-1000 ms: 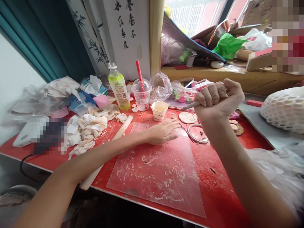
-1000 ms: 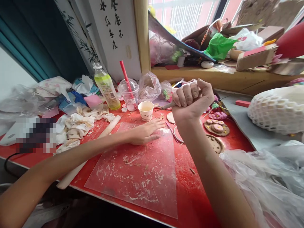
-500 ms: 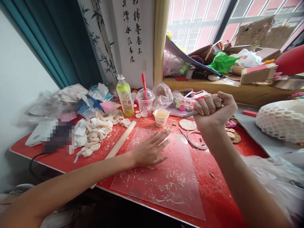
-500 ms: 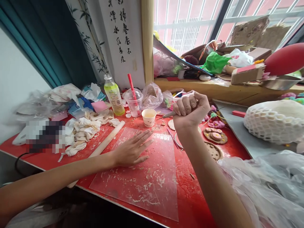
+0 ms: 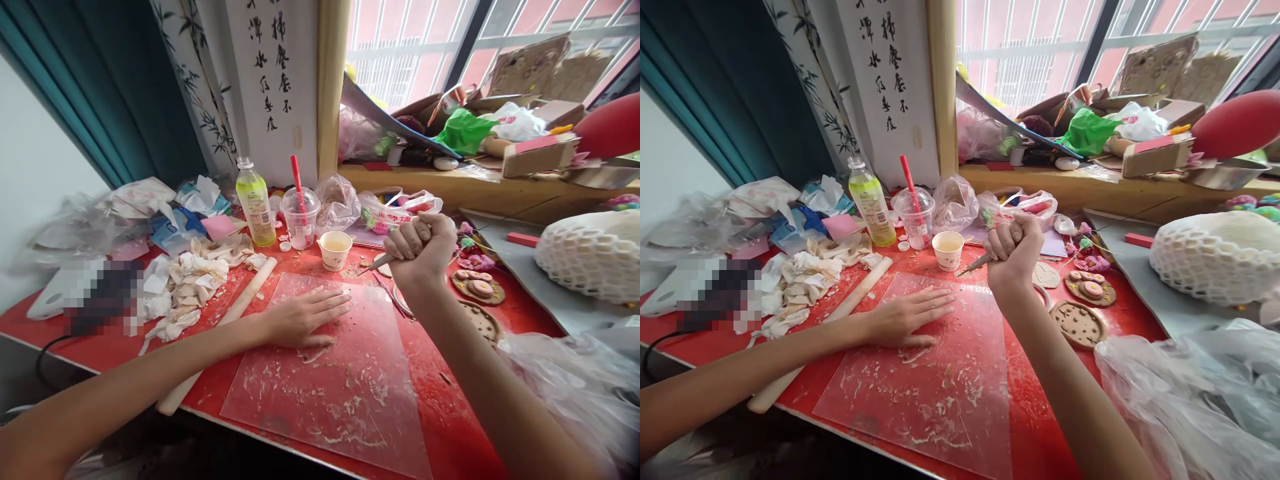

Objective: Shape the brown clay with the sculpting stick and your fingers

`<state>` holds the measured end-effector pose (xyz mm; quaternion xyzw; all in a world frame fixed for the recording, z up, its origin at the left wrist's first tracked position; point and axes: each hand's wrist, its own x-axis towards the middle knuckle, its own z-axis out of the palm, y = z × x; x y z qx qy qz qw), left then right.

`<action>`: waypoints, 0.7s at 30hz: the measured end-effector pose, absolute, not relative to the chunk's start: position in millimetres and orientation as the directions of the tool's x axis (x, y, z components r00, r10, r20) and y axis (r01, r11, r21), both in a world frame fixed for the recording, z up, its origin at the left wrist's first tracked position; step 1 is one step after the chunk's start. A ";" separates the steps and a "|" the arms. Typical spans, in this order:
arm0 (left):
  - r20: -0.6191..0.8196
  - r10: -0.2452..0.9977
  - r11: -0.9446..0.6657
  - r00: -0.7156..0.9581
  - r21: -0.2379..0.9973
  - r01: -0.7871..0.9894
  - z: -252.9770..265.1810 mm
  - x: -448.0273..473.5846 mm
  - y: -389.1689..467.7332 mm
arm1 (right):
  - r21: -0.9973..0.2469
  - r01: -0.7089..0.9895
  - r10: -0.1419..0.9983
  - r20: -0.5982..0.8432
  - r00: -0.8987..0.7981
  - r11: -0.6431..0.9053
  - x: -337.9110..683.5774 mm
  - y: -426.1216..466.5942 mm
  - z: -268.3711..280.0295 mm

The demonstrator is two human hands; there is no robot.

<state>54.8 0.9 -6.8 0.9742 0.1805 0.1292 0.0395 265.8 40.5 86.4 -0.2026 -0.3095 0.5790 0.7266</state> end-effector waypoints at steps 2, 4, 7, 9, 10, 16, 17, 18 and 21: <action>0.250 0.449 -0.888 0.858 0.231 0.397 -9.3 51.6 0.6 | -0.727 -0.653 0.977 0.172 0.126 0.212 258.0 42.8 75.9; 0.317 0.556 -0.820 0.769 0.362 0.443 -7.5 50.1 1.9 | -0.809 -0.568 0.989 0.120 0.090 0.150 248.8 46.2 61.4; 0.362 0.819 -0.561 0.446 0.668 0.488 2.7 48.9 8.2 | -0.901 -0.433 0.999 0.052 -0.014 0.041 237.9 52.1 37.4; 0.262 0.940 -0.330 0.221 0.866 0.376 10.7 48.1 14.2 | -0.949 -0.309 0.993 -0.022 -0.119 -0.058 235.3 55.3 26.2; 0.194 0.968 -0.235 0.160 0.924 0.301 13.7 47.8 17.0 | -0.966 -0.239 0.985 -0.056 -0.163 -0.095 235.5 56.3 23.4; 0.014 0.986 -0.036 0.165 0.991 0.127 15.0 46.8 22.1 | -0.889 0.423 0.948 0.035 -0.318 0.175 241.5 53.7 34.9; 0.014 0.984 -0.035 0.178 0.993 0.117 14.0 46.8 21.5 | -0.794 0.547 0.924 0.047 -0.380 0.266 241.2 52.3 36.8; 0.015 0.982 -0.036 0.189 0.994 0.106 13.2 46.6 20.9 | -0.703 0.628 0.897 0.032 -0.441 0.334 240.5 50.8 37.6; 0.000 0.974 -0.011 0.227 0.999 0.047 14.0 45.5 19.8 | -0.620 0.671 0.852 -0.007 -0.523 0.407 235.2 46.4 35.4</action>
